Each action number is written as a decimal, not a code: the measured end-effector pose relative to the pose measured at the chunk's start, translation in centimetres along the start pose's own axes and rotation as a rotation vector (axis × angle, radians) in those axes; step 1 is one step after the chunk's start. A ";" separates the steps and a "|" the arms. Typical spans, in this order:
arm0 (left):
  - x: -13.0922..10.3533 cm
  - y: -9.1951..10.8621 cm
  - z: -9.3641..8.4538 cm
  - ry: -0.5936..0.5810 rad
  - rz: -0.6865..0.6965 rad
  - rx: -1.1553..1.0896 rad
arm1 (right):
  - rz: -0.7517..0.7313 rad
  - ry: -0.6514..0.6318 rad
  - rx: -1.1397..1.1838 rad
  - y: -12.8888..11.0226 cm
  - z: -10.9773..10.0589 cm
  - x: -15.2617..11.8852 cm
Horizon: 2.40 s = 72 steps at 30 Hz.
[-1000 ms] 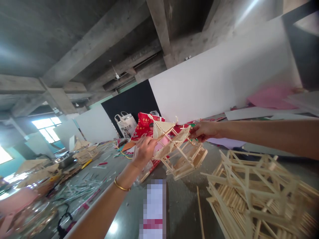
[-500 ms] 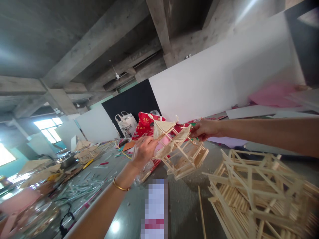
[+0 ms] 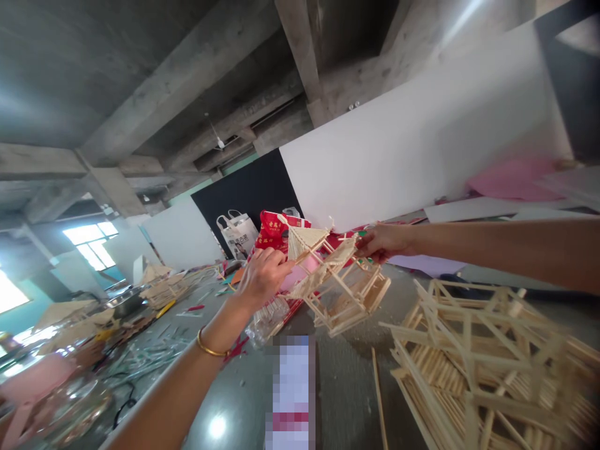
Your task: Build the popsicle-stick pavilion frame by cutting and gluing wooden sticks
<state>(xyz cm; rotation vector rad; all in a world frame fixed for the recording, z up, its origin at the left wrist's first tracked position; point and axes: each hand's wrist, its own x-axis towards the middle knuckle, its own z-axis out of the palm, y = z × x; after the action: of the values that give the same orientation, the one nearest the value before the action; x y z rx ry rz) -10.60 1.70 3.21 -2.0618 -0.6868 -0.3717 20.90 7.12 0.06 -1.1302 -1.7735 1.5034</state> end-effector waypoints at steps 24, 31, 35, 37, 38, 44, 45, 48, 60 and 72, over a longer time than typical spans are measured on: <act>1.6 0.5 0.3 -0.134 0.270 0.126 | 0.010 -0.005 0.018 -0.7 0.3 -0.1; 1.8 1.3 0.5 -0.095 0.248 0.167 | 0.020 -0.001 0.008 -0.5 0.2 0.4; 1.6 1.7 0.7 -0.114 0.213 0.189 | 0.026 0.003 -0.002 -0.3 0.1 0.7; 1.5 1.8 0.7 -0.125 0.206 0.184 | 0.026 0.004 -0.007 -0.4 0.1 0.6; 1.5 1.8 0.7 -0.129 0.205 0.183 | 0.027 0.004 -0.008 -0.4 0.1 0.6; 1.6 2.0 0.2 -0.167 0.237 0.221 | 0.025 0.003 0.007 -0.6 0.2 0.5; 1.6 2.0 0.1 -0.172 0.244 0.228 | 0.025 0.003 0.008 -0.6 0.2 0.5; 1.7 2.1 -0.1 -0.196 0.261 0.254 | 0.024 0.009 0.007 -0.7 0.2 0.4; 2.6 2.1 -0.4 -0.190 0.305 0.263 | 0.012 0.002 0.025 -0.5 0.1 0.4; 2.6 2.0 -0.3 -0.194 0.329 0.291 | -0.004 -0.008 0.015 -0.8 0.4 0.3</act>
<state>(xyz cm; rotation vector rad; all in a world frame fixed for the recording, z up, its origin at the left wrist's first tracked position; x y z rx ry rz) -7.38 1.40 3.37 -1.9003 -0.4700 0.1119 20.22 7.12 0.75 -1.1138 -1.7666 1.5183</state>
